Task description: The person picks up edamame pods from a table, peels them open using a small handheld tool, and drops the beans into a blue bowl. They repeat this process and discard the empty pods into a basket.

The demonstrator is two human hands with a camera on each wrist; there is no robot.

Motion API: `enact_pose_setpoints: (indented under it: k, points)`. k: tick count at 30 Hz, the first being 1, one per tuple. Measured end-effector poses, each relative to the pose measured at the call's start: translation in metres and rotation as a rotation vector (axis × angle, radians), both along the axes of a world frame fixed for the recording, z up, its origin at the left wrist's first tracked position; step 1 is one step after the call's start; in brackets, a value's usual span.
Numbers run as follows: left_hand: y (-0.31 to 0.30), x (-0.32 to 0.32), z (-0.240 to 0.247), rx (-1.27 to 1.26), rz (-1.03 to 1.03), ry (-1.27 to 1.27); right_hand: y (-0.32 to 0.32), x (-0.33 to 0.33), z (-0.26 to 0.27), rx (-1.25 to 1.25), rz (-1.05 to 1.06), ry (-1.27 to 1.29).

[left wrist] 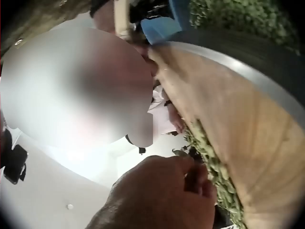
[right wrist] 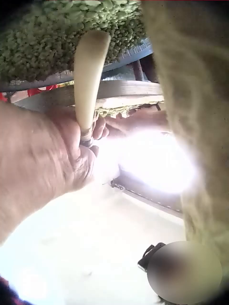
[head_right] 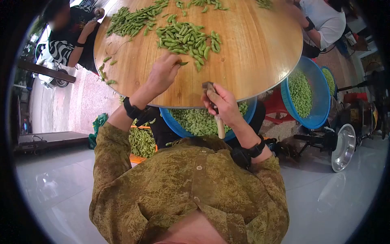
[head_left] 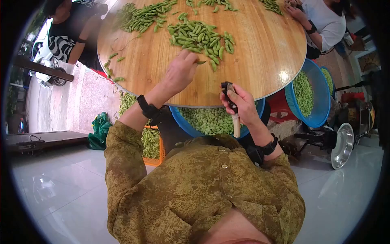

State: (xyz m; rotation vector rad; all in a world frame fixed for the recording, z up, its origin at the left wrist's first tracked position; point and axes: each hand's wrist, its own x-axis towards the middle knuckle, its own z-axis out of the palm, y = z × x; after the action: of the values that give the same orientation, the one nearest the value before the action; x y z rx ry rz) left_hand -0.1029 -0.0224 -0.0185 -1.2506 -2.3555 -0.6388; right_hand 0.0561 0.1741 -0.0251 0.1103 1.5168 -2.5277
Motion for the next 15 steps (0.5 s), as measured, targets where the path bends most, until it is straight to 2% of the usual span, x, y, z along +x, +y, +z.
enact_pose_setpoints:
  k: [2,3,5,7,15]
  points:
    - [0.006,0.021,0.022,0.339,-0.081,-0.9,-0.004,-0.003,0.003,-0.059,-0.013,-0.004]
    - [0.007,0.03,0.027,0.334,-0.081,-0.911,-0.006,-0.003,0.007,-0.114,-0.021,-0.003]
    - [0.009,0.048,0.032,0.54,-0.184,-1.474,-0.01,-0.004,0.011,-0.154,-0.013,-0.005]
    - [0.012,0.061,0.026,0.599,-0.219,-1.576,-0.013,-0.001,0.014,-0.294,0.044,0.012]
    - [0.012,0.077,0.017,0.681,-0.211,-1.522,-0.013,0.01,0.014,-0.268,0.086,0.042]
